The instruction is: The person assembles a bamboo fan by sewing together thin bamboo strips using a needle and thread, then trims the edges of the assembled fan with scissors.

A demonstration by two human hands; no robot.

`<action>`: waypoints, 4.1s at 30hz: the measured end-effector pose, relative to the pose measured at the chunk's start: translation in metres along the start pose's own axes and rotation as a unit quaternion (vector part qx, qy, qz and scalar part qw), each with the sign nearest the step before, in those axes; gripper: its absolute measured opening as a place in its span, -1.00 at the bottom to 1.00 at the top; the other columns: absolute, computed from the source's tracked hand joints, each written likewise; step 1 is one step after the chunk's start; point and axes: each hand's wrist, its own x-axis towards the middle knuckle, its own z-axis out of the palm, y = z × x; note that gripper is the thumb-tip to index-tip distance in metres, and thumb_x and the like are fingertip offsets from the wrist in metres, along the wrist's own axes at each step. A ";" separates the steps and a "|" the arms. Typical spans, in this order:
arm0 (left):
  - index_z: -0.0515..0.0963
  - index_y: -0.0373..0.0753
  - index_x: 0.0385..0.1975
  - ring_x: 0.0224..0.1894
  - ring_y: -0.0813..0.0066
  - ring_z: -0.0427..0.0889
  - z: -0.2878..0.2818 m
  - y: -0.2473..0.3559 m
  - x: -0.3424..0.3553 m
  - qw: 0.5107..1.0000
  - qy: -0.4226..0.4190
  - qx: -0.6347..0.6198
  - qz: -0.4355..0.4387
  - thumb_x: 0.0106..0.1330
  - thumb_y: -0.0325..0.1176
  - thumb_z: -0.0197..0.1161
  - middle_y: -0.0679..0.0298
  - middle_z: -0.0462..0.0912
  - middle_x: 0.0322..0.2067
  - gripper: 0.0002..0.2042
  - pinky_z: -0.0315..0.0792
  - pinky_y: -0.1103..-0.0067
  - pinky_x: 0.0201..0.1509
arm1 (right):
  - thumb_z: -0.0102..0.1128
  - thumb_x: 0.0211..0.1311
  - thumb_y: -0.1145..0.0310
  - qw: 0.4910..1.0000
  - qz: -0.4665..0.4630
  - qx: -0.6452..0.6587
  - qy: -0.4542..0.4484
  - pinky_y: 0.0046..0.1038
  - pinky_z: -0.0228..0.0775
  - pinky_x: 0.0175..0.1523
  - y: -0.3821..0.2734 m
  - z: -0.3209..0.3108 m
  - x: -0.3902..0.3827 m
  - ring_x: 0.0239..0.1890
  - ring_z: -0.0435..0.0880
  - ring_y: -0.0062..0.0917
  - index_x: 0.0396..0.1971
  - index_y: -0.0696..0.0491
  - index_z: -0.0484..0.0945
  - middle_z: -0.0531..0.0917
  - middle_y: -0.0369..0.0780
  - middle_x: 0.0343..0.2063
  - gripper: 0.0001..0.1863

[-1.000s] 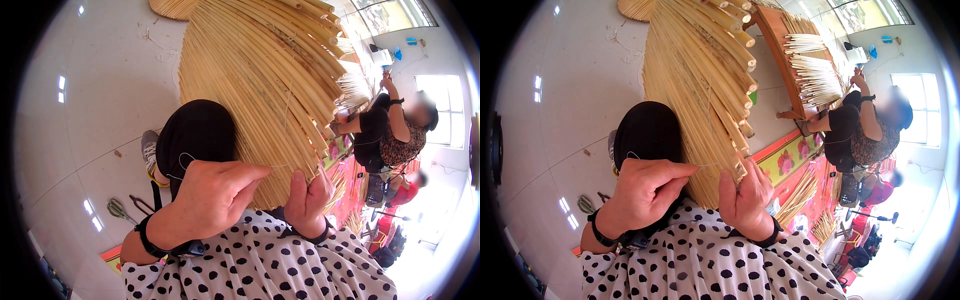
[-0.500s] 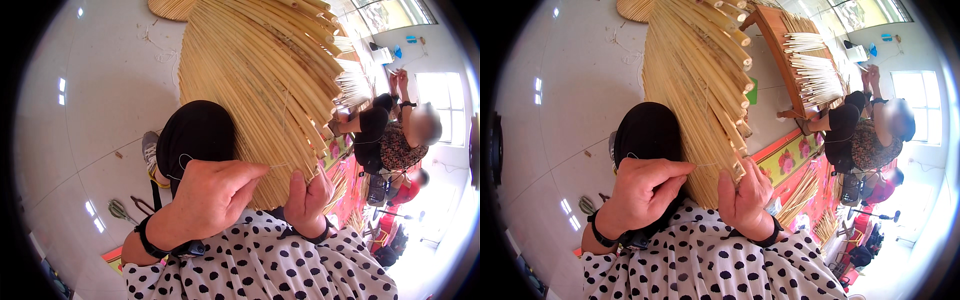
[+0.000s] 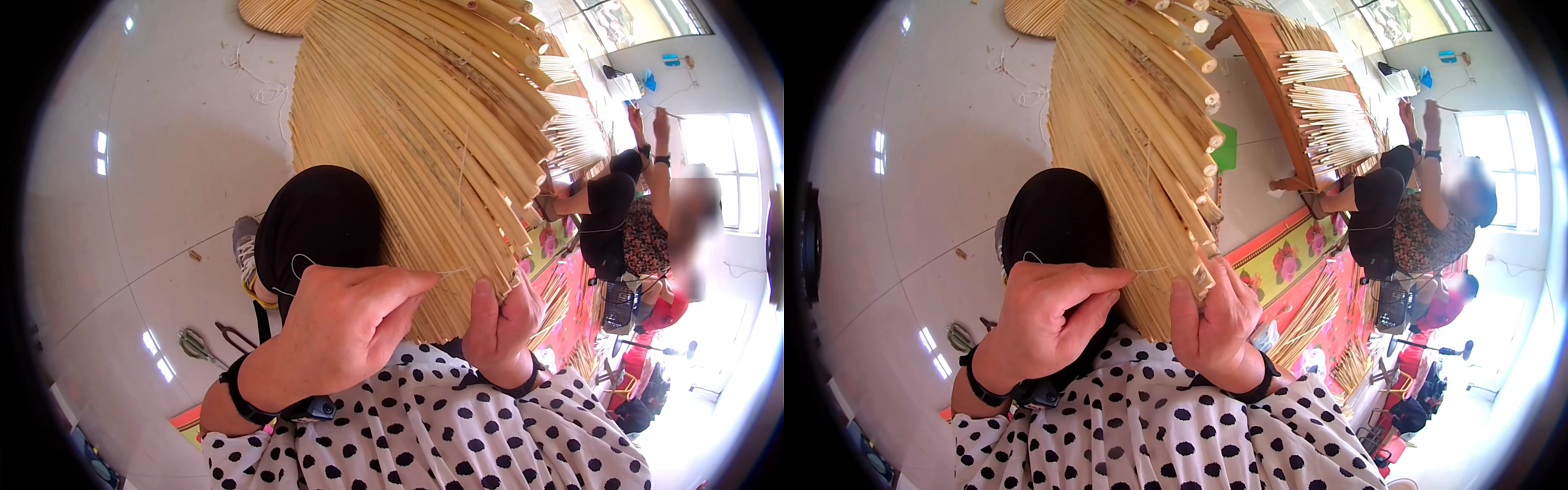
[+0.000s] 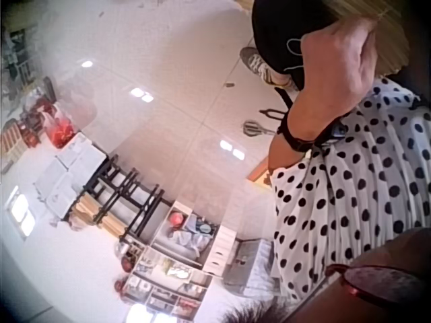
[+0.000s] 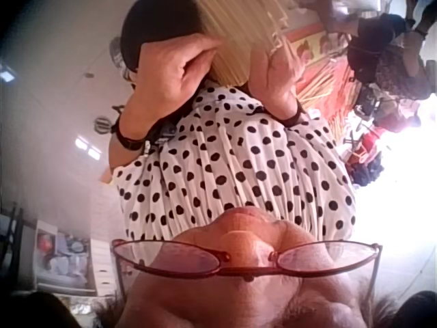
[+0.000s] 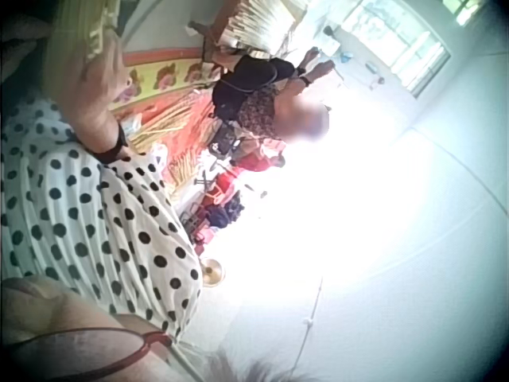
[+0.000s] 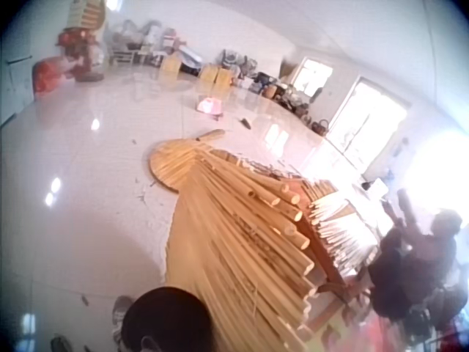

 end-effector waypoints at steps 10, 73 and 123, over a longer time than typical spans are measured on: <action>0.62 -0.36 -0.32 -0.63 0.35 0.61 -0.002 0.002 -0.005 1.000 0.002 0.014 0.010 0.08 -0.67 0.27 0.13 0.64 -0.58 -0.83 0.43 0.61 -0.58 | 0.19 0.02 0.53 1.000 0.021 0.002 -0.005 -0.40 0.31 -0.54 -0.008 0.001 -0.004 -0.62 0.53 -0.24 -0.26 0.33 0.53 0.53 -0.07 -0.53 -0.74; 0.61 -0.36 -0.41 -0.70 0.45 0.49 -0.009 0.083 0.010 0.908 -0.113 0.357 -0.186 0.05 -0.60 0.30 0.20 0.57 -0.65 -0.90 0.30 0.63 -0.60 | 0.37 0.05 0.12 0.887 -0.071 0.455 -0.032 -0.31 0.49 -0.07 0.047 0.023 -0.009 -0.19 0.55 -0.11 0.01 0.39 0.39 0.48 0.06 -0.13 -0.30; 0.55 -0.36 -0.42 -0.66 0.58 0.45 0.029 0.077 0.009 0.917 0.021 0.320 -0.236 0.16 -0.54 0.25 0.28 0.52 -0.68 -0.95 0.27 0.65 -0.56 | 0.42 0.01 0.04 0.903 -0.076 0.423 0.010 -0.36 0.52 -0.27 0.041 0.030 -0.006 -0.33 0.60 -0.23 -0.08 0.44 0.49 0.56 0.04 -0.25 -0.27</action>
